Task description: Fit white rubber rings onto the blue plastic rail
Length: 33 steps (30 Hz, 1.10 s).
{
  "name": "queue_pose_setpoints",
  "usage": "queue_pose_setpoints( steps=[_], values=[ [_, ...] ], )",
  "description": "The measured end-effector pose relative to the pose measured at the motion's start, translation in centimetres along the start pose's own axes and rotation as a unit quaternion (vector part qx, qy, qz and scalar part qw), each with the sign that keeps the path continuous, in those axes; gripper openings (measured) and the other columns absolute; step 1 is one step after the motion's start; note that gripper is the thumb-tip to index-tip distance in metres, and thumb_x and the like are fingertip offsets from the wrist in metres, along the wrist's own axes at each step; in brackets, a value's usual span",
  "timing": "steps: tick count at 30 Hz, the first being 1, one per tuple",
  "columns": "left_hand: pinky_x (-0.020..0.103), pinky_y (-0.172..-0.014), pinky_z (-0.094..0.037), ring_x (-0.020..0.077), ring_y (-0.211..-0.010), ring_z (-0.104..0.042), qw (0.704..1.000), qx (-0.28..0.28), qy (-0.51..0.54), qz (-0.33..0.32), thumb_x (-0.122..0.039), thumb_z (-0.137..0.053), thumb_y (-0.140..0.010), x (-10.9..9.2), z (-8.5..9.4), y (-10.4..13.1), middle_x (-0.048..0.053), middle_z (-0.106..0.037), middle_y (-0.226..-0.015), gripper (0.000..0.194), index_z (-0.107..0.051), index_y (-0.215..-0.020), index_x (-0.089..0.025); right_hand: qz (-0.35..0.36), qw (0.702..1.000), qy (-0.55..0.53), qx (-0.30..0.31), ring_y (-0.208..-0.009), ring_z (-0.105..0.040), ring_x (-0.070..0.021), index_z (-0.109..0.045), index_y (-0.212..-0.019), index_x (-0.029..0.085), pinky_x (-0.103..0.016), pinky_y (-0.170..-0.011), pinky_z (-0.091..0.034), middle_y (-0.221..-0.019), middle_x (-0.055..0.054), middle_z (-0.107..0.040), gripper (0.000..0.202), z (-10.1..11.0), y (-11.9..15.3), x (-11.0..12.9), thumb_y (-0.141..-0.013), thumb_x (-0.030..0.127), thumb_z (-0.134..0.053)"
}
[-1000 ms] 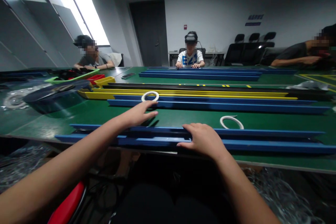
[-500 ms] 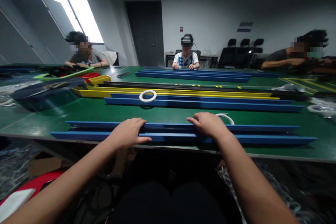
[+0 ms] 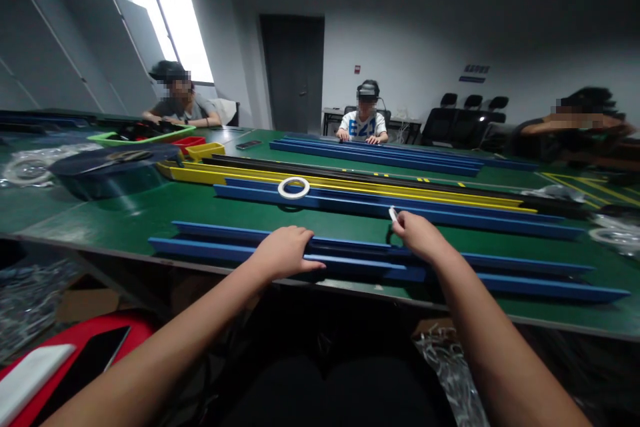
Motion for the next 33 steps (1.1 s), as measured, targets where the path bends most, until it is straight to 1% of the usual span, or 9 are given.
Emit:
queue_pose_setpoints(
  steps=[2,5,8,10,12,15,20,27,33],
  values=[
    [0.041,-0.083,-0.048,0.0323,-0.096,-0.065,1.000,-0.006,-0.001,-0.012,-0.083,-0.049,-0.072,-2.3,-0.4,-1.5,0.015,-0.070,-0.100,0.075,-0.064,-0.108,-0.019,0.026,0.998,-0.003,-0.057,-0.077,-0.065,-0.0202,-0.059,-0.114,0.018,-0.029,-0.064,-0.038,-0.096,-0.010,-0.072,0.044,-0.1,1.6,2.5,-0.100,0.042,-0.026],
    [0.040,-0.081,-0.048,0.0314,-0.092,-0.065,1.000,-0.009,-0.007,-0.027,-0.085,-0.046,-0.071,-6.1,-1.4,-4.0,0.014,-0.070,-0.097,0.076,-0.065,-0.100,-0.018,0.068,0.989,0.012,-0.131,-0.082,-0.066,-0.0225,-0.053,-0.114,0.020,-0.032,-0.070,-0.038,-0.102,-0.010,-0.070,0.038,-1.1,3.4,5.4,-0.101,0.040,-0.024],
    [0.040,-0.079,-0.049,0.0300,-0.088,-0.065,0.999,-0.027,0.000,-0.040,-0.080,-0.049,-0.075,-9.4,-2.4,-5.9,0.013,-0.069,-0.096,0.068,-0.064,-0.096,-0.017,0.023,0.987,0.040,-0.155,-0.083,-0.066,-0.0235,-0.052,-0.109,0.018,-0.036,-0.081,-0.038,-0.092,-0.010,-0.070,0.034,-2.5,4.0,5.4,-0.101,0.038,-0.026],
    [0.040,-0.078,-0.049,0.0297,-0.087,-0.065,0.998,-0.041,0.004,-0.038,-0.077,-0.051,-0.075,-10.6,-2.8,-6.6,0.012,-0.069,-0.094,0.065,-0.063,-0.095,-0.017,-0.001,0.982,0.046,-0.181,-0.084,-0.066,-0.0232,-0.052,-0.104,0.017,-0.038,-0.090,-0.035,-0.085,-0.009,-0.070,0.033,-3.0,4.2,4.6,-0.101,0.036,-0.026],
    [0.041,-0.079,-0.048,0.0299,-0.087,-0.064,0.998,-0.060,0.006,-0.035,-0.077,-0.051,-0.075,-11.1,-2.9,-6.6,0.012,-0.068,-0.094,0.065,-0.063,-0.097,-0.017,0.001,0.977,0.037,-0.209,-0.084,-0.065,-0.0221,-0.052,-0.101,0.018,-0.038,-0.094,-0.032,-0.083,-0.008,-0.069,0.033,-3.3,4.3,3.8,-0.101,0.035,-0.024],
    [0.042,-0.080,-0.047,0.0301,-0.090,-0.063,0.995,-0.087,0.002,-0.039,-0.078,-0.051,-0.075,-11.1,-2.6,-6.0,0.011,-0.067,-0.095,0.066,-0.061,-0.100,-0.018,0.030,0.972,0.021,-0.231,-0.085,-0.064,-0.0209,-0.051,-0.097,0.020,-0.037,-0.096,-0.029,-0.085,-0.007,-0.069,0.030,-3.4,4.6,3.4,-0.101,0.034,-0.026],
    [0.041,-0.081,-0.047,0.0294,-0.090,-0.062,0.995,-0.096,-0.006,-0.028,-0.078,-0.053,-0.074,-11.1,-2.3,-5.5,0.011,-0.066,-0.093,0.065,-0.061,-0.099,-0.018,0.060,0.967,0.020,-0.248,-0.085,-0.062,-0.0204,-0.050,-0.093,0.021,-0.036,-0.097,-0.028,-0.083,-0.005,-0.068,0.028,-3.4,4.9,3.6,-0.101,0.033,-0.026],
    [0.042,-0.080,-0.048,0.0298,-0.087,-0.063,0.996,-0.081,-0.018,-0.036,-0.080,-0.047,-0.076,-11.4,-2.2,-5.9,0.013,-0.067,-0.090,0.069,-0.063,-0.096,-0.016,0.063,0.970,0.034,-0.234,-0.083,-0.063,-0.0204,-0.053,-0.095,0.020,-0.035,-0.091,-0.031,-0.085,-0.007,-0.070,0.031,-3.7,4.6,3.3,-0.101,0.034,-0.026],
    [0.042,-0.079,-0.050,0.0296,-0.086,-0.064,0.996,-0.084,-0.023,-0.036,-0.074,-0.049,-0.078,-11.3,-2.2,-5.9,0.012,-0.068,-0.090,0.062,-0.064,-0.094,-0.016,0.082,0.973,0.035,-0.212,-0.084,-0.062,-0.0200,-0.060,-0.090,0.022,-0.033,-0.080,-0.034,-0.092,-0.006,-0.070,0.038,-3.0,4.6,4.0,-0.100,0.037,-0.027]
  ],
)
Point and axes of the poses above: each hand's wrist, its own y-axis away from the middle knuckle, its own z-axis out of the back of the hand, x = y × z, the point moved 4 cm from there along -y, towards the middle knuckle
